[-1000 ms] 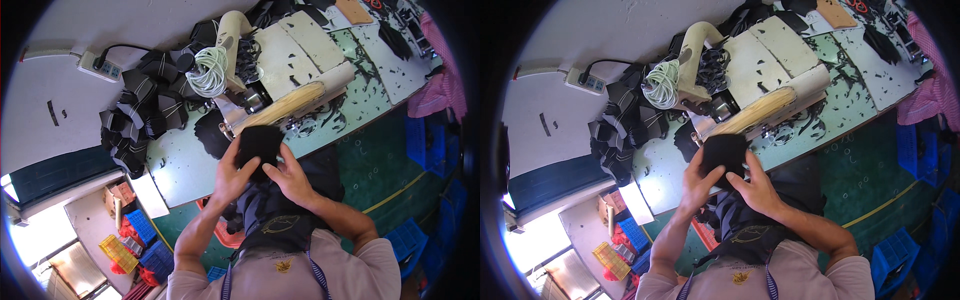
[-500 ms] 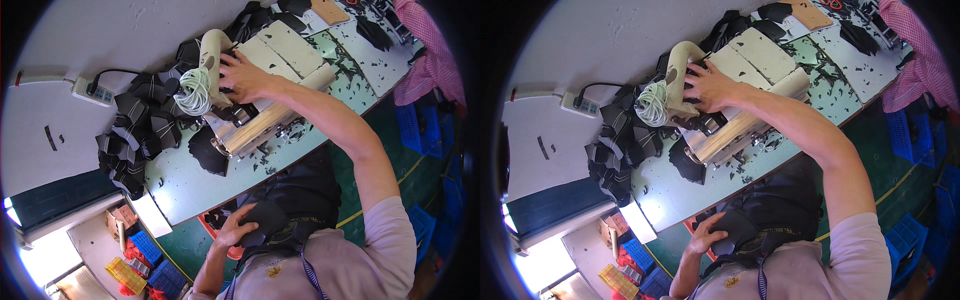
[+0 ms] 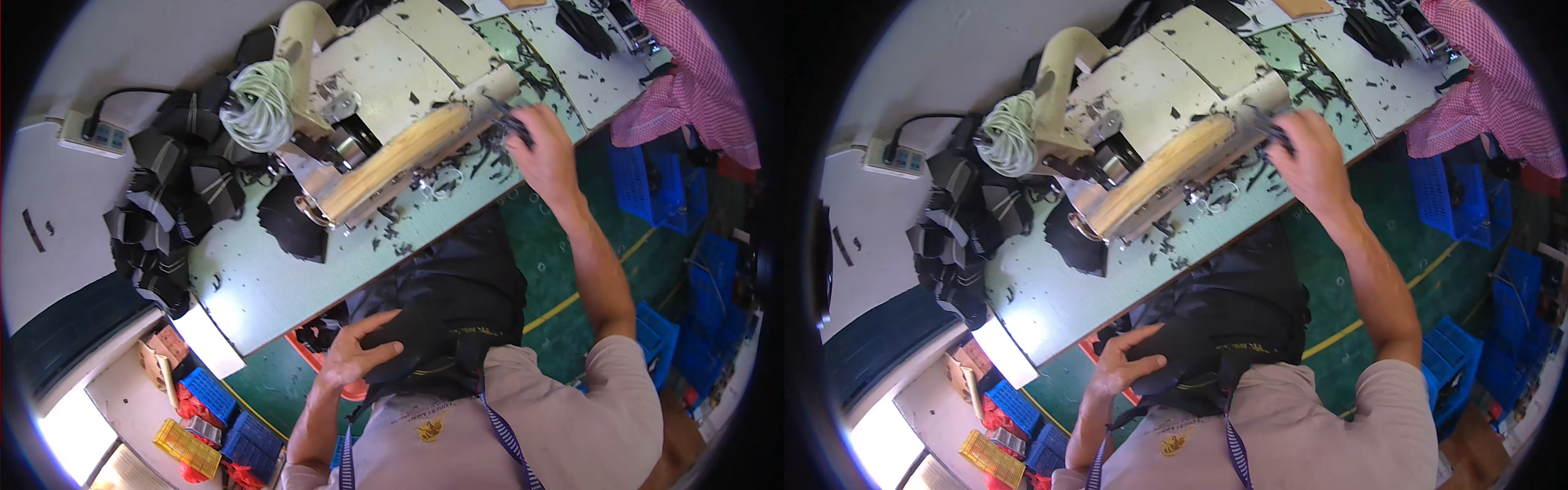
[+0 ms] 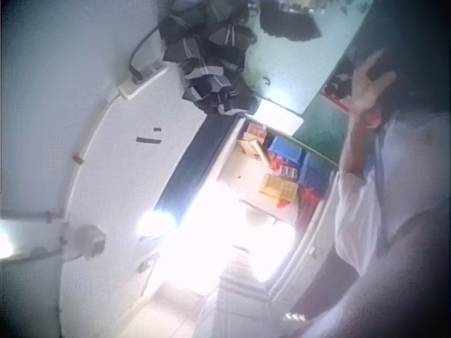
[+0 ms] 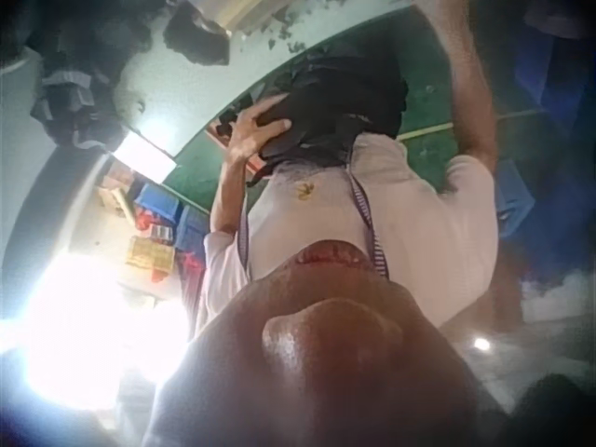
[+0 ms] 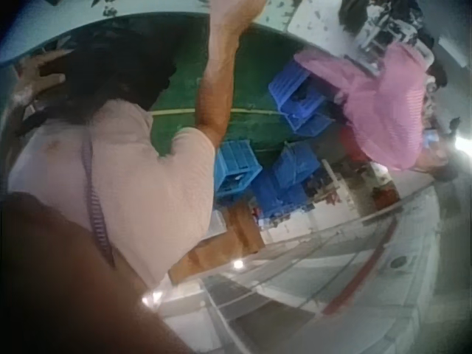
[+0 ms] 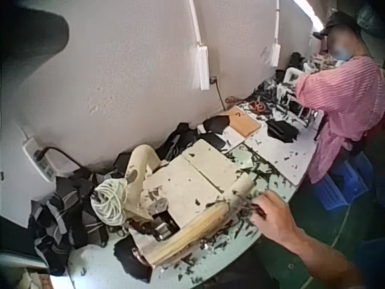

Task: The recorder sorts through stacks of leather shoe upper components and feeds them into an industrial skiving machine to thin the edges.

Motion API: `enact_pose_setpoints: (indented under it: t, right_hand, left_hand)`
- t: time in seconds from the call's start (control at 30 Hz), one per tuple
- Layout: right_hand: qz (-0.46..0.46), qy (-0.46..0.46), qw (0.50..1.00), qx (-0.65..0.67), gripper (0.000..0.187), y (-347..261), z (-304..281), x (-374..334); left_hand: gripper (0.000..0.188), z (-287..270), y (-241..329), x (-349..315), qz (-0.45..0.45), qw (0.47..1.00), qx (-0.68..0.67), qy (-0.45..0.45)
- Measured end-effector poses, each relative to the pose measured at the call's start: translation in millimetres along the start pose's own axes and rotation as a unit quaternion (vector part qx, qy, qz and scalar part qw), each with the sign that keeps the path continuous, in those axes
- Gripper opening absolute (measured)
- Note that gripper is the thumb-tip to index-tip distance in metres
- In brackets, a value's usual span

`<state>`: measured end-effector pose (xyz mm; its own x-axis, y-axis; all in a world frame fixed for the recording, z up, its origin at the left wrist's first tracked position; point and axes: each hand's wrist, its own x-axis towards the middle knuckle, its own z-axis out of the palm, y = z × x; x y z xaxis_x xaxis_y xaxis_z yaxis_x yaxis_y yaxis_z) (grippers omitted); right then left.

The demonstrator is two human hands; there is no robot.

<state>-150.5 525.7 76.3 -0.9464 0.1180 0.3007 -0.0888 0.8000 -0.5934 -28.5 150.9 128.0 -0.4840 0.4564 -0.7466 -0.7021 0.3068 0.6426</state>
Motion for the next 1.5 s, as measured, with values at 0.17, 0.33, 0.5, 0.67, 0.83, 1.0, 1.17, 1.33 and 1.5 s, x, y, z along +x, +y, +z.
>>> enact_pose_setpoints:
  t: [0.17, 0.33, 0.5, 0.67, 0.83, 1.0, 1.17, 1.33, 1.5]
  right_hand:
    - [0.130, -0.155, 0.938, -0.281, 0.036, 43, -28, -132]
    - [0.051, -0.205, 0.964, 0.159, 0.050, -36, 3, -126]
    - [0.124, -0.436, 0.736, 0.503, 0.038, -119, 16, -146]
    - [0.126, -0.395, 0.766, 0.491, 0.038, -125, 5, -156]
    - [0.233, -0.338, 0.760, 0.504, 0.039, -126, 57, -109]
    - [0.380, -0.290, 0.634, 0.608, 0.032, -123, 63, -47]
    - [0.443, -0.291, 0.606, 0.593, 0.034, -133, 77, -34]
    - [0.460, -0.267, 0.562, 0.633, 0.035, -139, 79, -24]
    - [0.452, -0.213, 0.612, 0.614, 0.027, -121, 71, -25]
  left_hand:
    - [0.050, 4, 2, 6, 0.015, 0.997, 0.075, 0.017]
    - [0.048, 12, 12, 9, 0.028, 0.993, 0.118, -0.013]
    - [0.051, 15, 15, -3, 0.046, 0.995, 0.091, -0.007]
    - [0.046, 16, 3, -25, 0.106, 0.990, -0.014, 0.091]
    - [0.034, -46, 46, 53, 0.069, 0.968, 0.105, 0.219]
    - [0.038, -88, 107, 71, 0.138, 0.982, 0.037, 0.123]
    - [0.030, -100, 111, 93, 0.059, 0.975, 0.063, 0.203]
    - [0.027, -109, 119, 98, 0.022, 0.963, 0.116, 0.241]
    - [0.029, -102, 123, 102, 0.081, 0.975, 0.059, 0.196]
